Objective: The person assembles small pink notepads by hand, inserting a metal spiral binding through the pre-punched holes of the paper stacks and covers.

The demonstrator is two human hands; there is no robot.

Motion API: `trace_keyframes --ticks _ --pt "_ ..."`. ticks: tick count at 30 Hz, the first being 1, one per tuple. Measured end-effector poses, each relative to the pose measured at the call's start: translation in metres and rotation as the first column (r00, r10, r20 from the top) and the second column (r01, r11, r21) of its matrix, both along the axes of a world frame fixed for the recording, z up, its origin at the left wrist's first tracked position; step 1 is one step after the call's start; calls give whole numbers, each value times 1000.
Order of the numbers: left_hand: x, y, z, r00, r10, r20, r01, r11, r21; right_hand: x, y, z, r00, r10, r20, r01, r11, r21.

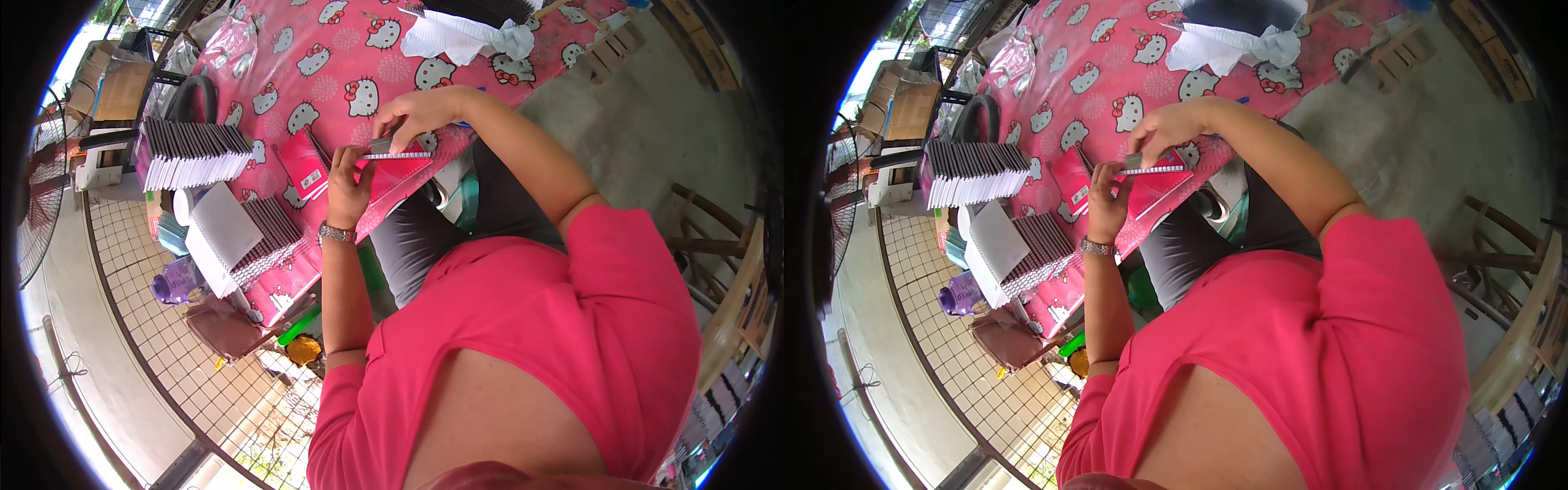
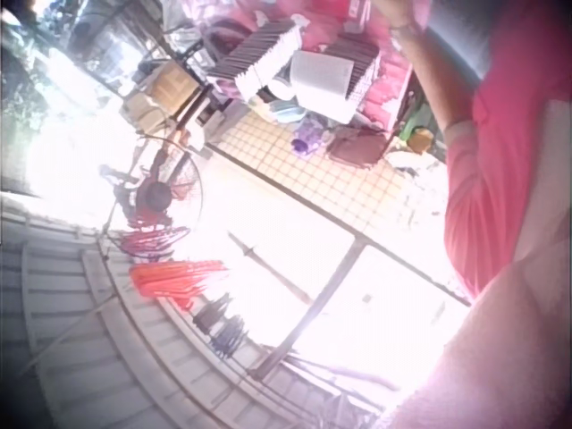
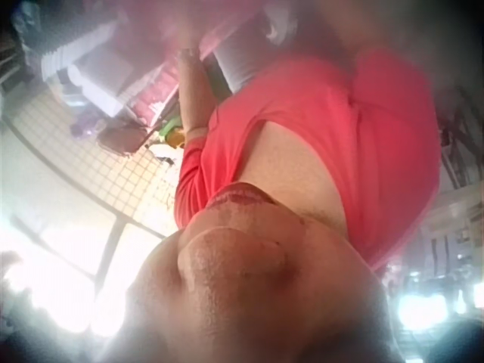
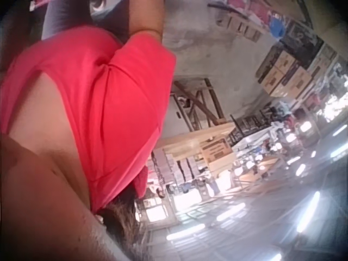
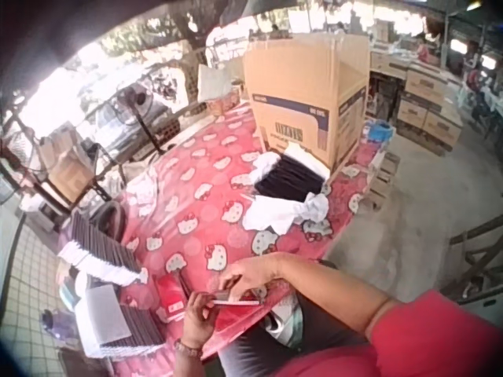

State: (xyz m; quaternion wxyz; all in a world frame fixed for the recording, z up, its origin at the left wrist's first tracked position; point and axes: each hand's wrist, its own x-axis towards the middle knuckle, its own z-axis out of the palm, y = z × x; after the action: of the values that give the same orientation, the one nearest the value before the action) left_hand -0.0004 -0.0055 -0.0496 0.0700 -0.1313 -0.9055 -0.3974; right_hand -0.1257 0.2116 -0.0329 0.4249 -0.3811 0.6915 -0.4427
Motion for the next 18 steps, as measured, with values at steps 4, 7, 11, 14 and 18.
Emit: trace_keyframes --ticks 4,7,11,14,18 --pt "-5 -9 -4 998 -68 15 66 993 100 6 -2 0 808 202 554 96 882 -461" --pt "-7 -9 -5 992 -59 115 39 984 176 -2 -4 -3 984 6 177 19 990 -139" --pt "-5 -19 -13 991 -54 123 19 963 269 4 -9 10 926 102 364 3 961 -278" --pt "-9 -20 -14 980 -44 194 -12 960 280 -3 -11 1 997 -63 -41 66 996 63" --pt "-8 -15 -9 956 68 285 -140 961 239 -13 17 -35 497 -244 -833 441 898 -1"
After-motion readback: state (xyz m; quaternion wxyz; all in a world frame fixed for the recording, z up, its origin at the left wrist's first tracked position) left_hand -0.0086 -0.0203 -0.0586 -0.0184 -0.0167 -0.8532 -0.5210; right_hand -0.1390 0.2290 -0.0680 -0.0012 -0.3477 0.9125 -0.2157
